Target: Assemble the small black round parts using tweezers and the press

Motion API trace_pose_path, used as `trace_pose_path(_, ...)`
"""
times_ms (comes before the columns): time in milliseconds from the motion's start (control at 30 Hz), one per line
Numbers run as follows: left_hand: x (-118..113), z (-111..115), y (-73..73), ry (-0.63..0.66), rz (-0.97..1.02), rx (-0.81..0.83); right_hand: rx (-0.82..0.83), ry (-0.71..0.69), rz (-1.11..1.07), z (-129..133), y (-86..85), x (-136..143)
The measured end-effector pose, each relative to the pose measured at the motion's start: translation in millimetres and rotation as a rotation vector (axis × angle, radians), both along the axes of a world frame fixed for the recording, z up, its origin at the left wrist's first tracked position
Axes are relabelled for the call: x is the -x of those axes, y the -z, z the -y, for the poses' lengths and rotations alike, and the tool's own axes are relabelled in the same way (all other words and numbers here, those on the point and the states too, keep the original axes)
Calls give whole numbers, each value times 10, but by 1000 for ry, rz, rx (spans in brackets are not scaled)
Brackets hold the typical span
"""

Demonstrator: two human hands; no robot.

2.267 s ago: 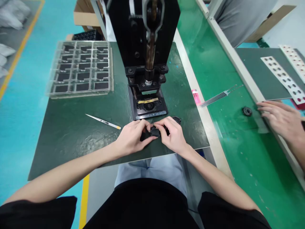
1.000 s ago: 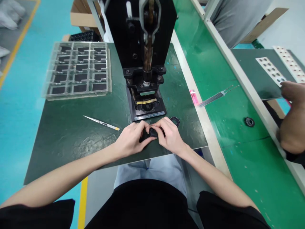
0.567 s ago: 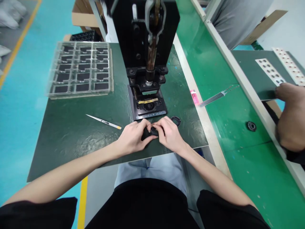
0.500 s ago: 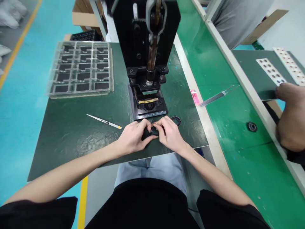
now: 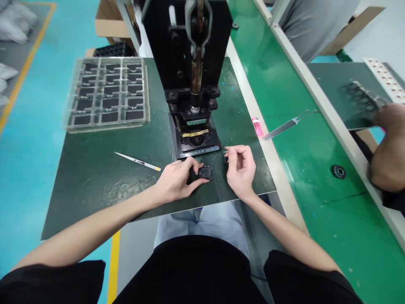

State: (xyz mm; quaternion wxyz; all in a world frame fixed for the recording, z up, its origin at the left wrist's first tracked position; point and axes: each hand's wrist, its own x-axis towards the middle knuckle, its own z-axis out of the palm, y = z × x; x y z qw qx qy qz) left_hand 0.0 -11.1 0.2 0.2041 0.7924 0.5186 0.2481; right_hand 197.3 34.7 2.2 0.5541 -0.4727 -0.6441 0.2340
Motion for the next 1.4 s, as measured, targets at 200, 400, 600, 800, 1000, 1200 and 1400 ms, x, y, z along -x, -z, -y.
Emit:
trace_pose_path(200,61,-86,-119,-42,314,-7,41,-91,7,-18,13,-29)
trace_pose_path(400,133,-475,-228,-381,304,-214,68,-161,17,-23,36,-75)
trace_pose_path(600,124,-607,-125,-412,287,-203,92,-194,54,-30,9,-94)
trace_pose_path(800,131,-595,-87,-402,324,-199,102,-209,59,-44,23,-100)
trace_pose_path(1000,205,-563,-101,-359,279,-171,22,-184,62,-30,34,-89)
trace_pose_path(1200,332,-514,-109,-376,175,-212,-6,-163,54,17,-256,-118)
trace_pose_path(1400,399,-538,27,-394,177,-331,-408,-37,99,-859,-1369,-30)
